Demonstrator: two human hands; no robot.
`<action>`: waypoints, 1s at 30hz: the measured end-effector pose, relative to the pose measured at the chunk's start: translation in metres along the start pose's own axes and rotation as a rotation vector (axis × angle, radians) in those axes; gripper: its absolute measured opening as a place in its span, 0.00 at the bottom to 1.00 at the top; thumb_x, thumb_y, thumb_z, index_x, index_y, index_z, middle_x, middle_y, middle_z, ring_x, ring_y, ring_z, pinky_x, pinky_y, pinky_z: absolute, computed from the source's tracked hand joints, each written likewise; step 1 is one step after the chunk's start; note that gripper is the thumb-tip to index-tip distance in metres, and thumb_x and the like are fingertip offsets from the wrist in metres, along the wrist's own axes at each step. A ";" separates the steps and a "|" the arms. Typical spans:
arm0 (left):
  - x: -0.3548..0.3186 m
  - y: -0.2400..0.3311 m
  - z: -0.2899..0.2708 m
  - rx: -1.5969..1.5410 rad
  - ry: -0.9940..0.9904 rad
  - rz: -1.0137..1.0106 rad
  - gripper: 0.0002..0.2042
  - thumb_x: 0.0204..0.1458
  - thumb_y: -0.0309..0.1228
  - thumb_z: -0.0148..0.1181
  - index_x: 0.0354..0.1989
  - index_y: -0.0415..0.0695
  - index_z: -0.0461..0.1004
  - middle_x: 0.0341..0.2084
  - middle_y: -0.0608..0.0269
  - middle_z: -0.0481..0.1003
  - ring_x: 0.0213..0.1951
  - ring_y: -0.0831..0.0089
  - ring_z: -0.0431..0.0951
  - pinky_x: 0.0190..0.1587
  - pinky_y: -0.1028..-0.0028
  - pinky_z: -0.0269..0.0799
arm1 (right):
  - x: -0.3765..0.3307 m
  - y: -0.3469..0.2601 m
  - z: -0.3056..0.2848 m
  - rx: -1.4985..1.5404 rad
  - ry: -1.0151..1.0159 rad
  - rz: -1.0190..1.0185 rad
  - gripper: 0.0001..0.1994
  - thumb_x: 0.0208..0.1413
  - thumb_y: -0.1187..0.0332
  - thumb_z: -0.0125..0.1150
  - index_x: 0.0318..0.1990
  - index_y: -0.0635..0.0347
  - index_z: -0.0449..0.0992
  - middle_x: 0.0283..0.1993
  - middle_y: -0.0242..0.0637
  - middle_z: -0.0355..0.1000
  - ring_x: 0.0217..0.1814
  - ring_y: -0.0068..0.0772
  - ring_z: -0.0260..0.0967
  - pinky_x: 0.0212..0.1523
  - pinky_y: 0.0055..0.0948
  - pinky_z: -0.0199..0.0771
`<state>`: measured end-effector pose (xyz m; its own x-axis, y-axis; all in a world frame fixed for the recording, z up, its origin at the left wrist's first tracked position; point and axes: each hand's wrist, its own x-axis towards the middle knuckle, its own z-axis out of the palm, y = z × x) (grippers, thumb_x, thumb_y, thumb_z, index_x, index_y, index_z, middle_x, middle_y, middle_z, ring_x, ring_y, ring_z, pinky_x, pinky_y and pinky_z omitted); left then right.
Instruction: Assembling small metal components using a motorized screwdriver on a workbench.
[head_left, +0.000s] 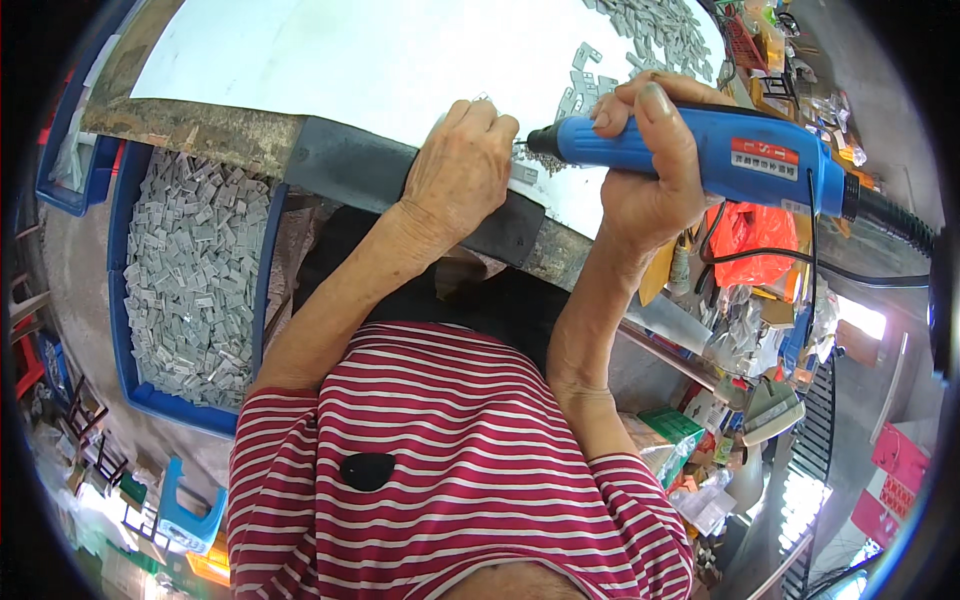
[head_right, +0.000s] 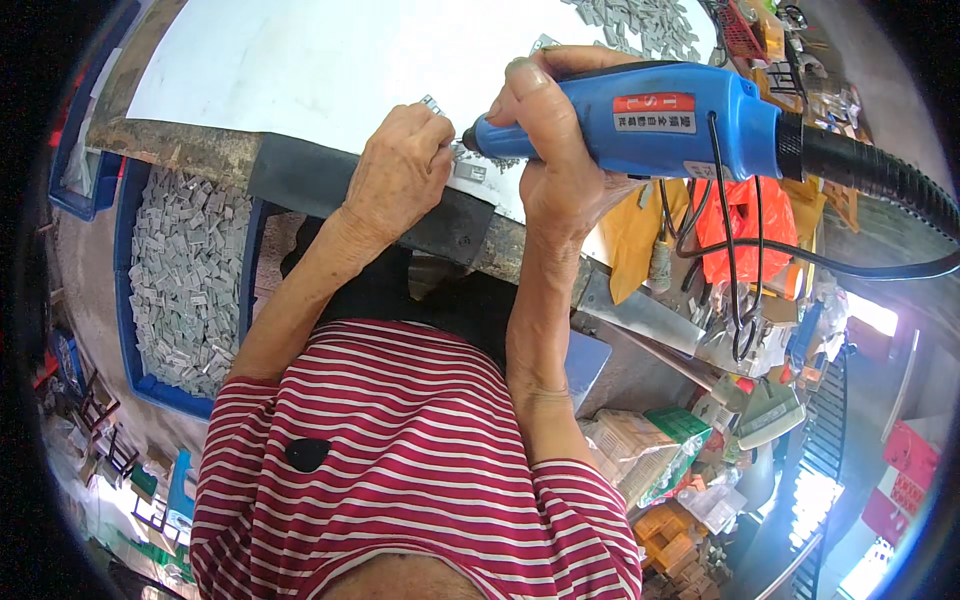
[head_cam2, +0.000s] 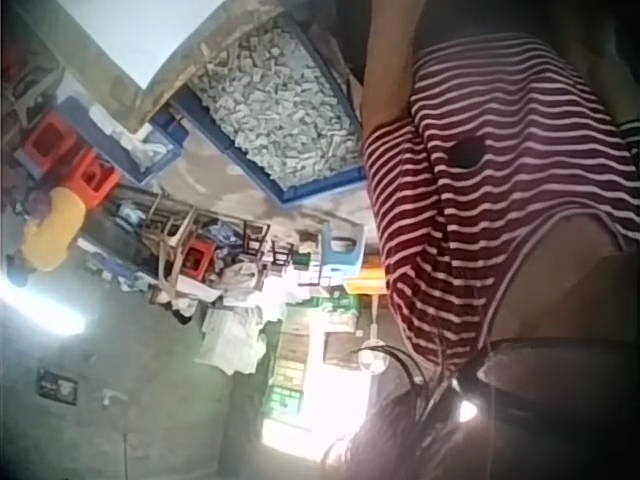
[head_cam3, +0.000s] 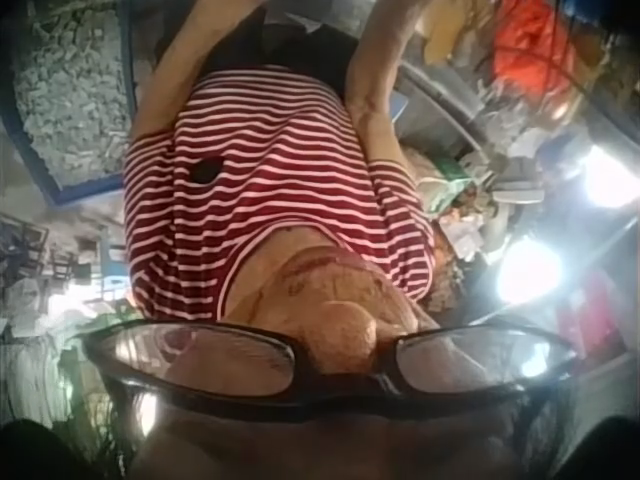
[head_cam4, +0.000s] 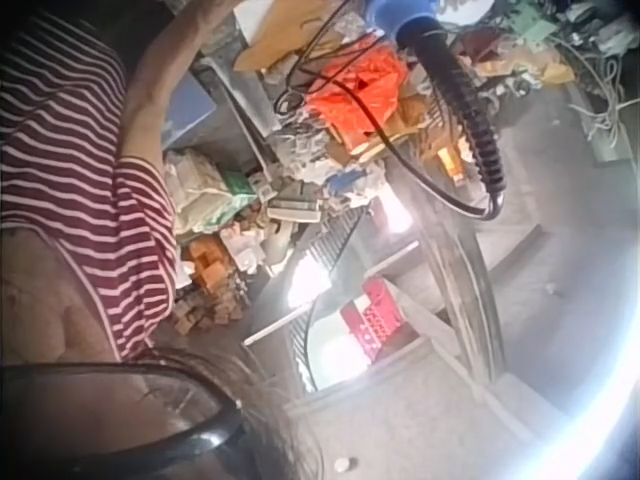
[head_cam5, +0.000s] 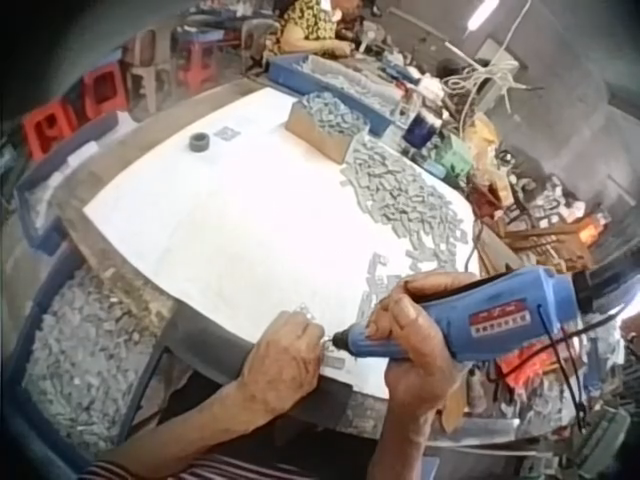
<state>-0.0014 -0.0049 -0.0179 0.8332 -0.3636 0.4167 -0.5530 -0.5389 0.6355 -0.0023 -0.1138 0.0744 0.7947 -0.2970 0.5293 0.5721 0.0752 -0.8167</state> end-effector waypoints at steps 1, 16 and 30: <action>0.000 0.000 0.000 0.000 0.000 -0.001 0.03 0.40 0.20 0.54 0.25 0.36 0.70 0.24 0.54 0.67 0.32 0.61 0.69 0.36 0.69 0.68 | 0.000 0.000 0.001 0.015 0.011 0.014 0.09 0.40 0.80 0.59 0.32 0.67 0.69 0.19 0.40 0.69 0.17 0.28 0.68 0.22 0.25 0.72; -0.001 -0.002 0.002 -0.041 0.032 -0.008 0.05 0.39 0.19 0.55 0.25 0.38 0.67 0.23 0.56 0.66 0.31 0.59 0.68 0.35 0.65 0.67 | -0.003 0.001 0.001 -0.119 -0.033 -0.009 0.08 0.42 0.79 0.54 0.32 0.71 0.67 0.23 0.47 0.67 0.18 0.32 0.66 0.26 0.31 0.69; 0.003 0.000 0.000 -0.041 -0.020 -0.059 0.02 0.41 0.20 0.53 0.25 0.37 0.69 0.24 0.54 0.67 0.32 0.61 0.69 0.36 0.68 0.68 | -0.004 0.002 0.004 -0.187 -0.046 -0.022 0.08 0.42 0.78 0.55 0.31 0.72 0.68 0.22 0.46 0.68 0.18 0.32 0.66 0.23 0.28 0.69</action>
<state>0.0007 -0.0058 -0.0163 0.8638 -0.3476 0.3646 -0.5017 -0.5282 0.6850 -0.0033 -0.1088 0.0712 0.7931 -0.2521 0.5544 0.5456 -0.1104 -0.8307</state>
